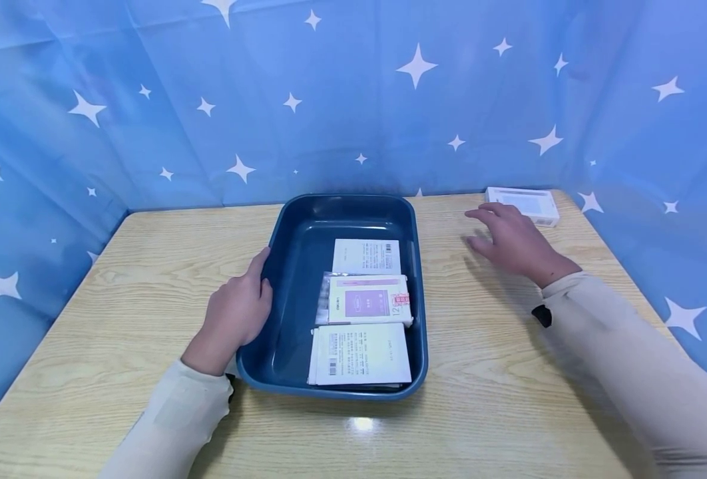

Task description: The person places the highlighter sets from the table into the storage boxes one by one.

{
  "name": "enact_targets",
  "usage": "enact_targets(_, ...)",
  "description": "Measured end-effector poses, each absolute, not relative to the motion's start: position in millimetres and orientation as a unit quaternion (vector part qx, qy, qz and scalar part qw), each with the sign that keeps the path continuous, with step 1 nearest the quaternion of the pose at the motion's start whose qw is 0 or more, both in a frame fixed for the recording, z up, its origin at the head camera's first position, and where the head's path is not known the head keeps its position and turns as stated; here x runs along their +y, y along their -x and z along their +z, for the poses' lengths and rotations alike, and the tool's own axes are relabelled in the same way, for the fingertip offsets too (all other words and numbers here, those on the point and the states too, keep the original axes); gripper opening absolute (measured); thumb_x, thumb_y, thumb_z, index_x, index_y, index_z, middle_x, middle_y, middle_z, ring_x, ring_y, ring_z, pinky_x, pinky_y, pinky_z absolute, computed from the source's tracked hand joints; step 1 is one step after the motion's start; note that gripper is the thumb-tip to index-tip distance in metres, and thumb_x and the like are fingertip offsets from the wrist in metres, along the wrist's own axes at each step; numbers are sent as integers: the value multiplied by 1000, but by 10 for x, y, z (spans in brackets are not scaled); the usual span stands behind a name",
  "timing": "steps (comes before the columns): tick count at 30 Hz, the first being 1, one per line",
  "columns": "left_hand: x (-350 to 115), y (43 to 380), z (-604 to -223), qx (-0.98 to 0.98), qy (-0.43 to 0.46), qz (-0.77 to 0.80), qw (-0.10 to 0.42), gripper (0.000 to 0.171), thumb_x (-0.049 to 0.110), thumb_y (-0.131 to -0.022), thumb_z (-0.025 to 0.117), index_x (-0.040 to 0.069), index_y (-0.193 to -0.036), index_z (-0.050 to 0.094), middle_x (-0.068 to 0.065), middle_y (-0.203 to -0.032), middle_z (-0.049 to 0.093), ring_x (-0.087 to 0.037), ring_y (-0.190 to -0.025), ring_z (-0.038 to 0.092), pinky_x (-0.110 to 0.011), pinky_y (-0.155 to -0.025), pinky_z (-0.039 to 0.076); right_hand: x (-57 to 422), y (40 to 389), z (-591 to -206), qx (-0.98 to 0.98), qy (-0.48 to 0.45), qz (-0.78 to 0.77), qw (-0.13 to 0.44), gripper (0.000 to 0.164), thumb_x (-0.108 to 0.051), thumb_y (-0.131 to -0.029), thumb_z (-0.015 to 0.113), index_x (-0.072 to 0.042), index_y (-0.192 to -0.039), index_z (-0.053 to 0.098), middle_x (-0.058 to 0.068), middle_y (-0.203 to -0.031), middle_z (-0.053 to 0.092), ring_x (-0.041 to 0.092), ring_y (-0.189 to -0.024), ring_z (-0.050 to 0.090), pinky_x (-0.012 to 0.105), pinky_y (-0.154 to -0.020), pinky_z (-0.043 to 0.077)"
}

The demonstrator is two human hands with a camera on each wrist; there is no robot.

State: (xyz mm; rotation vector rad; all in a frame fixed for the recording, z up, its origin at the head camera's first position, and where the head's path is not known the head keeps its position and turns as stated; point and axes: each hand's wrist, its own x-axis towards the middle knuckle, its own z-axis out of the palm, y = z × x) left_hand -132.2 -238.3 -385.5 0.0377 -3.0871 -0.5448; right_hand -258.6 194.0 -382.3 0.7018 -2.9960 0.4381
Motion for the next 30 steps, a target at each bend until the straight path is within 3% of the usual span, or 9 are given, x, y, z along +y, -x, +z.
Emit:
enact_targets(5, -2382, 1327, -3851, -985, -12, -172, 5, 57, 22, -105, 38, 11, -159, 24, -5, -52, 47, -19, -40, 46, -31, -42, 37, 2040, 2666, -3863, -968, -199, 153, -9, 53, -26, -100, 58, -1, -145, 48, 30, -150, 38, 52, -139, 32, 67, -111, 27)
enact_targets(17, -2375, 1321, -3830, -984, -14, -176, -5, 57, 22, -105, 37, 11, -159, 23, -6, -52, 48, -19, -41, 48, -32, -43, 38, 2268, 2811, -3884, -979, -147, 126, -59, 64, -33, -101, 48, 3, -152, 34, 37, -152, 30, 60, -135, 29, 75, -104, 29)
enact_targets(30, -2381, 1314, -3843, -984, -14, -177, -2, 57, 22, -105, 37, 11, -159, 23, -6, -52, 48, -19, -41, 47, -32, -43, 37, 2321, 2868, -3863, -980, -123, 114, -108, 75, -35, -100, 52, 8, -155, 23, 40, -153, 21, 60, -138, 23, 76, -105, 26)
